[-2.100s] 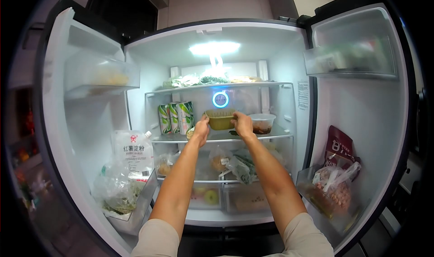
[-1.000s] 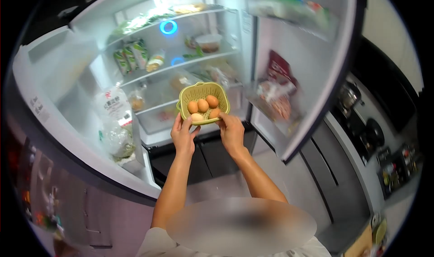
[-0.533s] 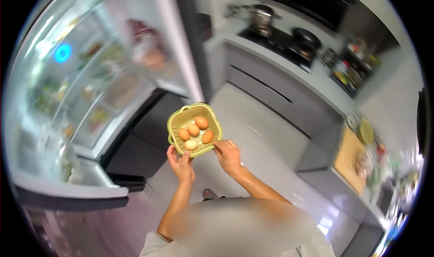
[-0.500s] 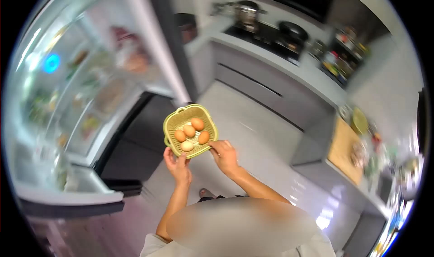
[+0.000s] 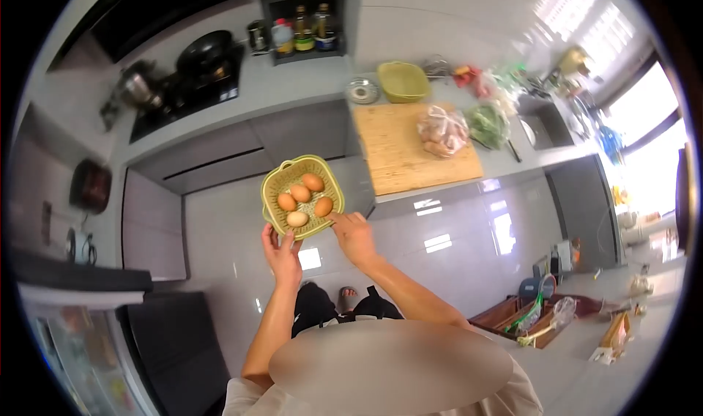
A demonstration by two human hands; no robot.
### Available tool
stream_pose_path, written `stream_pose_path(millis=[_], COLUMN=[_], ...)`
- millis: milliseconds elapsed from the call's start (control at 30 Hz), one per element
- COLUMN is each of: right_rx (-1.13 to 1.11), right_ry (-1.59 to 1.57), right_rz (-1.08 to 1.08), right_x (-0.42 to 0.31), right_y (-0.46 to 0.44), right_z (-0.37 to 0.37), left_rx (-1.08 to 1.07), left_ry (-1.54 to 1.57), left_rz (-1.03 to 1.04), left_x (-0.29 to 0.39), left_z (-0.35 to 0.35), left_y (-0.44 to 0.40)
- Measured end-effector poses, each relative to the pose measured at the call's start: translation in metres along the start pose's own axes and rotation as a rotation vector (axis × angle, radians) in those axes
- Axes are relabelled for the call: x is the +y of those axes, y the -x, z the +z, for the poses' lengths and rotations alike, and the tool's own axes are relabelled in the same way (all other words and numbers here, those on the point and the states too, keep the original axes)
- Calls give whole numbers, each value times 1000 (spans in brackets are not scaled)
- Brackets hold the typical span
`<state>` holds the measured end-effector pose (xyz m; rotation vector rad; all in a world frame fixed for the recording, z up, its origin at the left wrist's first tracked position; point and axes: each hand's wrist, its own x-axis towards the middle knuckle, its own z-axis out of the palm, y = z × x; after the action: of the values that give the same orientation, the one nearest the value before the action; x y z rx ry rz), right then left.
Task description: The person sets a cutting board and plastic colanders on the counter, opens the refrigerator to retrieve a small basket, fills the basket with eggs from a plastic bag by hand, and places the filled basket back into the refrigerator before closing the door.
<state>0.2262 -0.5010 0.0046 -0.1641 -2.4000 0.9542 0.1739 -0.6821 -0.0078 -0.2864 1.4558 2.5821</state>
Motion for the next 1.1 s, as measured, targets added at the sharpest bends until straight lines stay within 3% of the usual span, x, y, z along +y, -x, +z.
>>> stream_pose_path(millis=[200, 400, 667, 867, 933, 1000, 1100], right_rx=[136, 118, 29, -151, 19, 129, 130], right_ry=[120, 150, 115, 217, 188, 65, 1], right_rz=[203, 382, 557, 479, 356, 358, 421], right_x=[111, 204, 254, 284, 290, 299, 336], right_y=[-49, -99, -141, -149, -152, -156, -164], right_z=[-57, -82, -94, -104, -115, -134, -190], left_rx=[-179, -253, -271, -239, -297, -15, -128], left_ry=[-108, -191, -262, -364, -493, -706, -1042], left_rz=[-190, -317, -369, -368, -76, 73, 413], left_x=[-86, -159, -202, -201, -208, -208, -186], left_z=[120, 204, 251, 270, 270, 284, 316], left_y=[-70, -140, -192, -204, -203, -192, -168])
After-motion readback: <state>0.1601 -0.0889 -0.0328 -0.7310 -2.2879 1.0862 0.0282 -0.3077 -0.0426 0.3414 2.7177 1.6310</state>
